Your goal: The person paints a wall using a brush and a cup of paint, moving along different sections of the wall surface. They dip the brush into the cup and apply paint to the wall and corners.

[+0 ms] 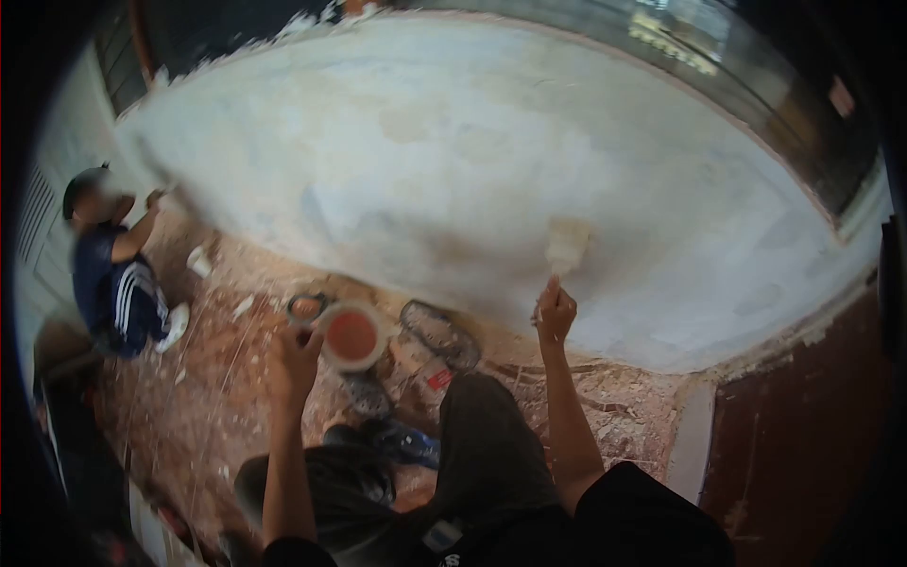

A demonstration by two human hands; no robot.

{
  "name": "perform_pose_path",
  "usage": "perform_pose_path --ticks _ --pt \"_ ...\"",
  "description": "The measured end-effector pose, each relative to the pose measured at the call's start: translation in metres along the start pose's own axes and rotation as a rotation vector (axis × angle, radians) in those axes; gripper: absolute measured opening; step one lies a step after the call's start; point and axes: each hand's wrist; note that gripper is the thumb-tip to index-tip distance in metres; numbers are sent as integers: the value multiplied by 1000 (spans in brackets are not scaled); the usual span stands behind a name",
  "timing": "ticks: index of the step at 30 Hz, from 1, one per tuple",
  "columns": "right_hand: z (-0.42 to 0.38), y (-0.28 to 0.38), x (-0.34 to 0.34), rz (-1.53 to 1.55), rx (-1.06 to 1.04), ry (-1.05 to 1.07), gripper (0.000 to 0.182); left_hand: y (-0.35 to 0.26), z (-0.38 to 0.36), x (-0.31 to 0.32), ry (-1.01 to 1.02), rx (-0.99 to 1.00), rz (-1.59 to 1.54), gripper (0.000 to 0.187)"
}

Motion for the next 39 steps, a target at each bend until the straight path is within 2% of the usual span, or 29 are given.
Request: perform_pose_path --ticks 2,4,5,7,8,9,11,12,14,15,17,18,20,24,27,29,33,34,39 --pt "-37 -23 -10 -66 103 124 44 -17 0 -3 -22 -13 -76 20" --pt "-62 9 -21 62 389 395 47 -22 2 -3 -65 -58 -116 18" --pt "-66 31 -22 70 398 432 47 -18 2 1 -82 -87 -120 17" --pt "-63 82 -26 217 380 942 49 -13 1 9 -137 -97 -129 17" --pt "-58 107 -27 138 267 1093 48 -12 0 11 -173 -89 -166 17" --pt "-55 125 -25 144 276 1109 48 -12 0 11 -177 -97 -149 17" --pt "-52 155 -15 74 -152 1259 43 -15 -1 13 -174 -108 -71 17" --pt "-52 167 -9 77 -149 1264 43 -20 -2 12 -185 -92 -11 18" --pt "-58 189 3 -369 -614 1310 41 -25 -5 11 -165 -64 2 18" --pt "-62 198 8 -369 -609 1309 41 -26 -6 12 -147 -31 11 17" --pt "-75 215 19 -567 -670 1326 38 -24 -8 18 -162 54 73 17" --pt "-81 220 27 -569 -662 1329 38 -24 -11 21 -178 133 134 17" --pt "-97 228 42 -721 -600 1380 32 -26 -16 22 -163 129 120 16" --pt "-122 216 59 -667 -568 1327 32 -29 -17 20 -137 147 138 15" --pt "-124 217 55 -669 -624 1305 32 -21 -15 20 -155 162 68 15" --pt "-116 228 45 -661 -617 1388 32 -23 -14 19 -116 166 25 15" --pt "-130 213 47 -621 -593 1282 27 -27 -18 19 -57 163 93 15" --pt "-124 219 42 -679 -598 1362 20 -24 -17 20 -61 159 111 15" --pt "-102 239 21 -664 -572 1388 25 -28 -15 19 15 66 183 15"
Point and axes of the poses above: each hand's wrist, its own z-axis towards the middle knuckle, its own x-axis out of the palm, y = z × x, and after that the axes turned 13 degrees about -y, right-handed
